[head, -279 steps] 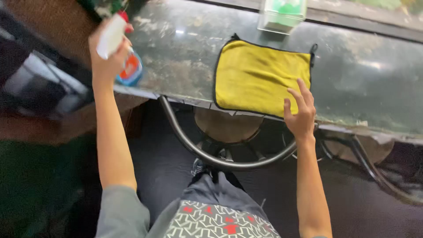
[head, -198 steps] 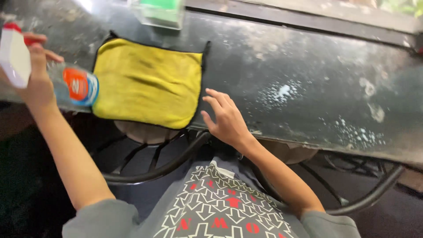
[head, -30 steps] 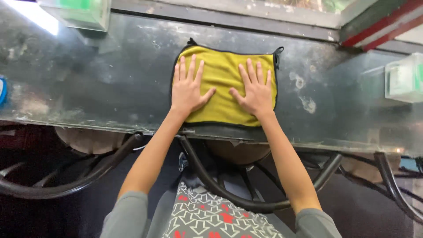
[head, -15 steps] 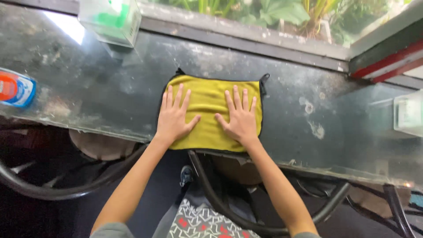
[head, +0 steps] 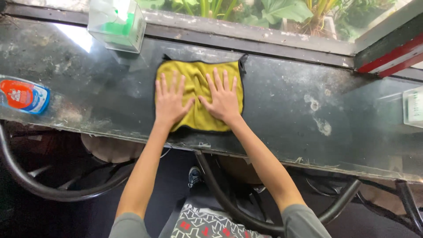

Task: Wipe down a long counter using cleaning spray and a cloth.

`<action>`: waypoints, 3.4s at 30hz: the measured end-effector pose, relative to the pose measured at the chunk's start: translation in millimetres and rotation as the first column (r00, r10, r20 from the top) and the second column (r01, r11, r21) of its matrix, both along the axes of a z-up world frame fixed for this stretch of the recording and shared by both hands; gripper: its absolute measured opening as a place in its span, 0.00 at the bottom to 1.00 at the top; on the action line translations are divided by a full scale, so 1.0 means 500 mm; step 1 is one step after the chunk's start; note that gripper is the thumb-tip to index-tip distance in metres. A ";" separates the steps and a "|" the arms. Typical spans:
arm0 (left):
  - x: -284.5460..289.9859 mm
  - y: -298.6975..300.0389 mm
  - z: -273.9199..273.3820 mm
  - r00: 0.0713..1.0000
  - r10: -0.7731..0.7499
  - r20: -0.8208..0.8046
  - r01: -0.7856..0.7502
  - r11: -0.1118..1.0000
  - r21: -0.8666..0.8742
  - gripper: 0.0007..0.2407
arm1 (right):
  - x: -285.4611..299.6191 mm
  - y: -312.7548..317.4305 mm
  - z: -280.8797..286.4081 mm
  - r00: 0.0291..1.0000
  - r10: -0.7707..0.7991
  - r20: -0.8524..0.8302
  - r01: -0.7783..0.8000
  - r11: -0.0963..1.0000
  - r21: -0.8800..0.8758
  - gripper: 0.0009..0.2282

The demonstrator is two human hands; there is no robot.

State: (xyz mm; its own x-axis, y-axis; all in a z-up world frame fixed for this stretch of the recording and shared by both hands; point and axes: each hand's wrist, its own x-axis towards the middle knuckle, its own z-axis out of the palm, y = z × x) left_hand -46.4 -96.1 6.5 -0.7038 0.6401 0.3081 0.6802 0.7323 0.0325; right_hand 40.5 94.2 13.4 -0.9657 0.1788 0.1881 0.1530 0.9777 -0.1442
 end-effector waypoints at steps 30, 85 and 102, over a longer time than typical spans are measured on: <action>0.183 0.291 0.004 0.931 -0.359 0.065 0.359 0.933 0.014 0.40 | 0.319 0.286 0.000 0.945 -0.326 0.027 0.326 0.945 -0.014 0.32; 0.291 0.499 -0.031 0.806 -0.583 0.103 0.576 0.812 0.092 0.39 | 0.514 0.484 0.003 0.923 -0.372 0.099 0.369 0.928 0.047 0.47; 0.115 0.283 0.049 0.904 -0.311 0.292 0.351 0.932 -0.093 0.38 | 0.262 0.302 0.036 0.956 -0.238 0.170 0.242 0.970 -0.004 0.40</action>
State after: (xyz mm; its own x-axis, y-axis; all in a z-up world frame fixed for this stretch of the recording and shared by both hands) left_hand 10.9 45.2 30.9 -0.4870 0.8730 0.0283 0.8640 0.4767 0.1618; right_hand 171.3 245.0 31.5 -0.9109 0.4121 0.0207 0.4069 0.9055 -0.1205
